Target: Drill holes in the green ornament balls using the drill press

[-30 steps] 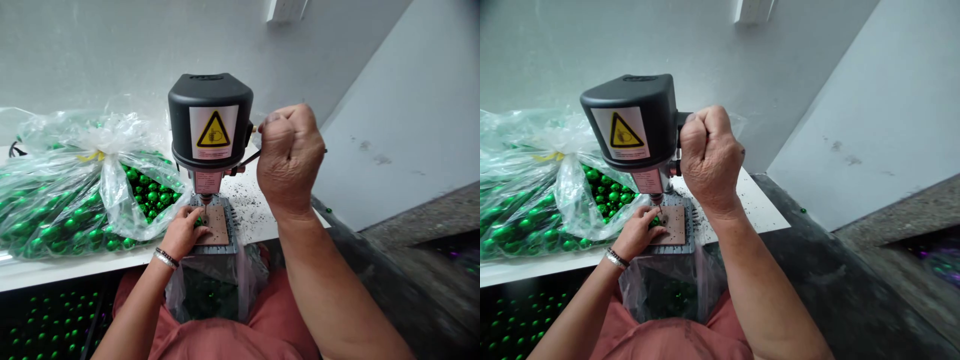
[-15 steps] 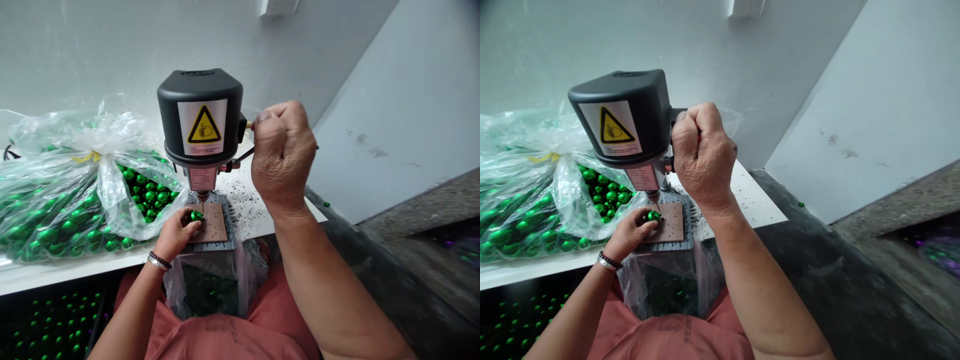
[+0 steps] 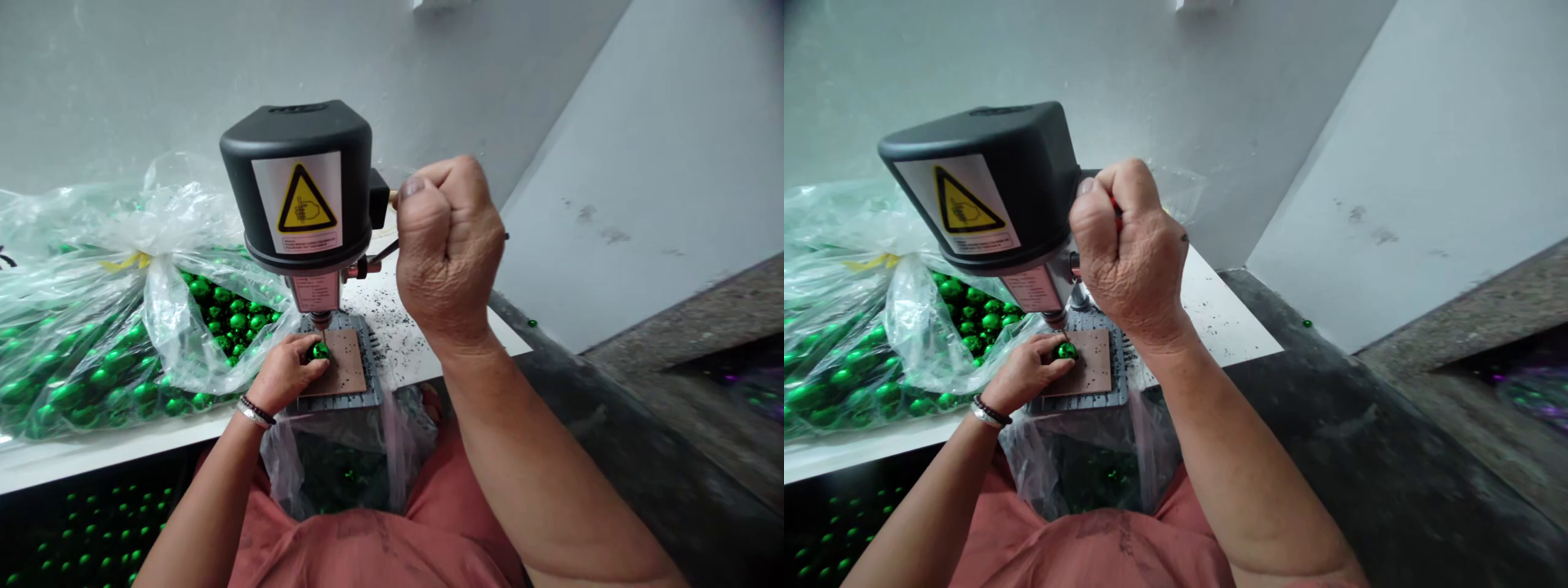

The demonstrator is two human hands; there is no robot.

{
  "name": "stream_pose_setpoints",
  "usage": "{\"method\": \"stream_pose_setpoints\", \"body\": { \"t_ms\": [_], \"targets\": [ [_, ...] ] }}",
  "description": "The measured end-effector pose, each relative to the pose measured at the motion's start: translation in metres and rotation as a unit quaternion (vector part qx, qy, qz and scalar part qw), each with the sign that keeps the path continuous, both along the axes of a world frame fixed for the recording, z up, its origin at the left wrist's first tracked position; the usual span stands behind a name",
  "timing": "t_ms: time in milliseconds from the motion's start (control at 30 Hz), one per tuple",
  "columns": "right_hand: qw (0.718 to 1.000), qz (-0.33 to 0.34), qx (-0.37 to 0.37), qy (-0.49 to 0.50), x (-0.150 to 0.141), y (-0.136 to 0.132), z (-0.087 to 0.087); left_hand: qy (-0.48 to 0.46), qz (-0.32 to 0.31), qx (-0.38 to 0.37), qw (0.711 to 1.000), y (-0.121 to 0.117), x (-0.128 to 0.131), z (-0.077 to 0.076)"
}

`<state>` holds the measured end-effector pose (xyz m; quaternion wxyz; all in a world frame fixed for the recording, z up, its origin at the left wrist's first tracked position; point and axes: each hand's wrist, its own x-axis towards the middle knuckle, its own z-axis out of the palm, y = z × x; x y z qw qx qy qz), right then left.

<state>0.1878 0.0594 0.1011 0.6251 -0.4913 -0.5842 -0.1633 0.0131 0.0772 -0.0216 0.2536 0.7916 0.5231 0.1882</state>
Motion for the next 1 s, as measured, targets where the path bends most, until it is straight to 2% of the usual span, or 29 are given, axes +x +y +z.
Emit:
{"method": "stream_pose_setpoints", "body": {
  "t_ms": [167, 300, 433, 700, 833, 933, 1000],
  "targets": [
    [0.999, -0.020, -0.030, -0.021, 0.001, -0.001, 0.000, 0.012, -0.012, -0.038, 0.999, 0.007, 0.007, 0.004],
    [0.999, -0.025, -0.037, -0.021, 0.001, -0.001, 0.001, -0.004, -0.020, -0.050, 0.999, 0.012, 0.001, 0.004],
    [0.999, -0.016, -0.036, -0.018, 0.001, 0.000, 0.001, -0.044, -0.024, -0.078, 0.996, 0.013, -0.005, 0.001],
    [0.999, 0.025, -0.016, 0.018, 0.001, -0.001, 0.003, -0.053, -0.025, -0.070, 0.996, 0.013, -0.004, 0.001],
    [0.997, 0.066, -0.030, 0.039, 0.006, 0.015, 0.015, -0.049, -0.017, -0.078, 0.996, 0.013, -0.002, -0.001],
    [0.993, 0.044, -0.101, 0.036, 0.011, 0.036, 0.027, -0.060, 0.000, -0.098, 0.993, 0.014, -0.001, -0.002],
    [0.992, 0.029, -0.118, 0.040, 0.012, 0.046, 0.032, -0.064, 0.009, -0.106, 0.992, 0.015, -0.003, -0.003]
  ]
}}
